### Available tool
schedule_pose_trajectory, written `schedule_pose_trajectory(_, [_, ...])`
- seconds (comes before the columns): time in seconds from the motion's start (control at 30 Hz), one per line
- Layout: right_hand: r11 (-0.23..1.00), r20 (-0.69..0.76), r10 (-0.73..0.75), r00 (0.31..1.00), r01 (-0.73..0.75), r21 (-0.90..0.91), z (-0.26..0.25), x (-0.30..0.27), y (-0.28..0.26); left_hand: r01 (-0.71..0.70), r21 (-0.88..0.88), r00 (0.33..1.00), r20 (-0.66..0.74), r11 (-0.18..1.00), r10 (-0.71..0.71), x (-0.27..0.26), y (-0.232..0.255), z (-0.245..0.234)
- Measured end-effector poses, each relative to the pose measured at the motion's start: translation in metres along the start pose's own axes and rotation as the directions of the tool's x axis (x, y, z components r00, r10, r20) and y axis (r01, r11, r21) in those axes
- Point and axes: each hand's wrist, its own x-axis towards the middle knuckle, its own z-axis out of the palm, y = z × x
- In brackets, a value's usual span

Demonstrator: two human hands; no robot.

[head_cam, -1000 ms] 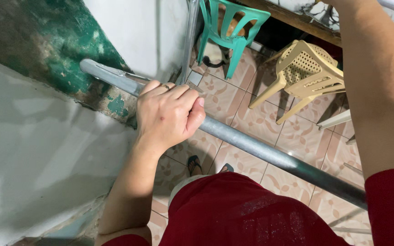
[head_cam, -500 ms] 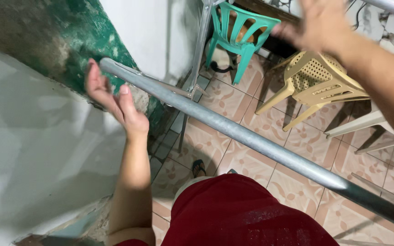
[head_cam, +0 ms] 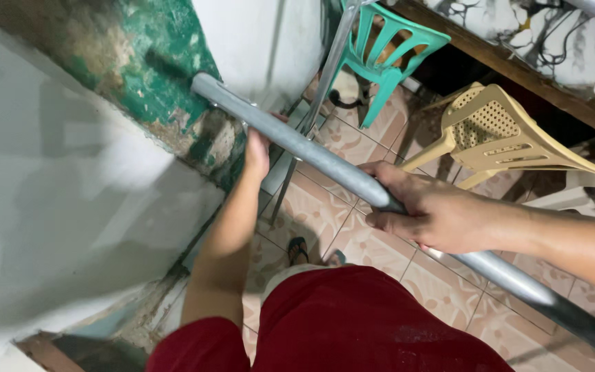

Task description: The person assembles a metal frame by connecting several metal poles together, aligning the joints, and inserting small metal pins to secure the structure.

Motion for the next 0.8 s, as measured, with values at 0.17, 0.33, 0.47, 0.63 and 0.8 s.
schedule_pose_trajectory(0.17, [0.988,0.006,0.154,0.988,-0.154,0.017,0.003,-0.002,-0.002,0.171,0.285,0.962,0.158,0.943,-0.222,0.032,0.032,0.004])
schedule_pose_trajectory(0.33, [0.996,-0.045,0.067,0.997,-0.064,0.058,0.011,-0.005,0.016,0.361,0.556,0.764,0.284,0.749,-0.579,0.055,0.052,0.011])
schedule_pose_trajectory(0.47, [0.996,-0.155,0.032,0.987,-0.045,-0.082,0.016,-0.011,0.013,0.371,0.636,0.631,0.361,0.676,-0.686,0.077,0.043,0.010])
schedule_pose_trajectory(0.63, [0.655,-0.302,0.454,0.838,-0.544,-0.524,0.034,-0.005,-0.032,0.411,0.657,0.250,0.586,0.632,-0.771,0.088,0.039,0.018])
schedule_pose_trajectory(0.8, [0.743,-0.845,0.054,0.532,-0.587,-0.322,0.091,0.025,-0.033,0.195,0.611,0.102,0.765,0.767,-0.636,0.095,0.023,0.016])
